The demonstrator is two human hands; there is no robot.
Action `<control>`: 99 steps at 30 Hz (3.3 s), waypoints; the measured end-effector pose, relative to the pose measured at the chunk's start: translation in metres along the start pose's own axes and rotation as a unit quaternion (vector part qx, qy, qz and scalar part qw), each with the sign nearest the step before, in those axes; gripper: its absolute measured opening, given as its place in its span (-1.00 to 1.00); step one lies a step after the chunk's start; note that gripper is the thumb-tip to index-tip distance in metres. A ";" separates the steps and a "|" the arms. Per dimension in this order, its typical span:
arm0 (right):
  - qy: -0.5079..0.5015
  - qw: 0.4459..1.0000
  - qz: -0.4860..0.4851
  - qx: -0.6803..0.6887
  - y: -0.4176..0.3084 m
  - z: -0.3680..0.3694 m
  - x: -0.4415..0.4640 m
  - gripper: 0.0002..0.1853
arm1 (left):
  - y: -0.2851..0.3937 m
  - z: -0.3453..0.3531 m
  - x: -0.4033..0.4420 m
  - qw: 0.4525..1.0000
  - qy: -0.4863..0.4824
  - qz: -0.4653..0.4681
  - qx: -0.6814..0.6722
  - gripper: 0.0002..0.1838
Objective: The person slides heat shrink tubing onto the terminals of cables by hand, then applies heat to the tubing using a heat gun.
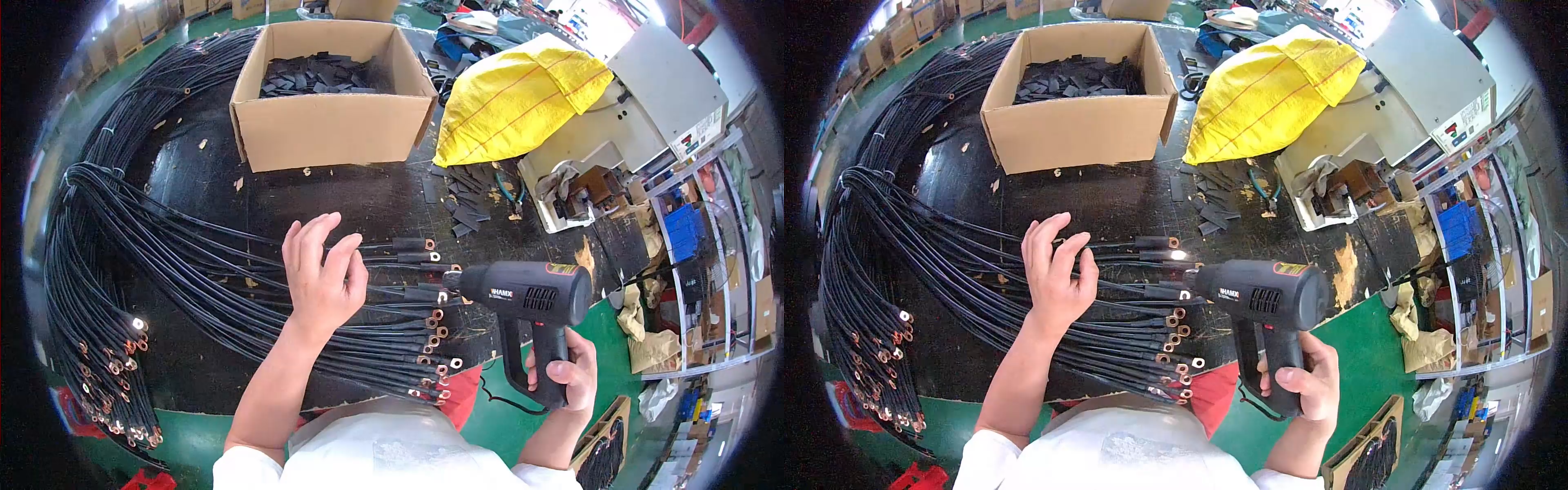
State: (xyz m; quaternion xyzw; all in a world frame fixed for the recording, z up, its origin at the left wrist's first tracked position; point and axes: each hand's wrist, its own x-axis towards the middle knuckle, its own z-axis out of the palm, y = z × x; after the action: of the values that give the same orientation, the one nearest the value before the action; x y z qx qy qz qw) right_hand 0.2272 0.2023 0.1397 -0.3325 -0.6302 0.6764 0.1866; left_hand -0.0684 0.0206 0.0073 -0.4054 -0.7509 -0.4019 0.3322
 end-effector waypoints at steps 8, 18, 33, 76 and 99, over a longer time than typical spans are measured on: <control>0.025 1.000 0.000 -0.007 0.006 -0.014 -0.010 -0.36 | 0.001 0.000 -0.001 1.000 0.001 0.004 -0.003 -0.62; 0.018 1.000 -0.009 -0.003 0.007 -0.014 -0.012 -0.39 | 0.001 0.000 0.000 1.000 0.004 0.009 -0.003 -0.61; -0.008 1.000 0.009 0.007 0.005 -0.002 -0.011 -0.34 | 0.001 0.001 0.000 1.000 -0.003 0.005 -0.003 -0.61; -0.013 1.000 0.018 0.013 0.008 0.020 -0.007 -0.35 | 0.003 -0.001 0.000 1.000 -0.009 -0.001 -0.005 -0.63; -0.041 0.999 0.005 0.002 0.006 0.022 -0.009 -0.35 | 0.004 0.000 0.000 1.000 -0.007 -0.008 -0.009 -0.65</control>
State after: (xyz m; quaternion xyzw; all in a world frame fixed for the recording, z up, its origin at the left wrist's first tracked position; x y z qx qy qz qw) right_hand 0.2198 0.1793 0.1350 -0.3076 -0.6343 0.6915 0.1577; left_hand -0.0649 0.0221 0.0087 -0.4056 -0.7527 -0.4085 0.3195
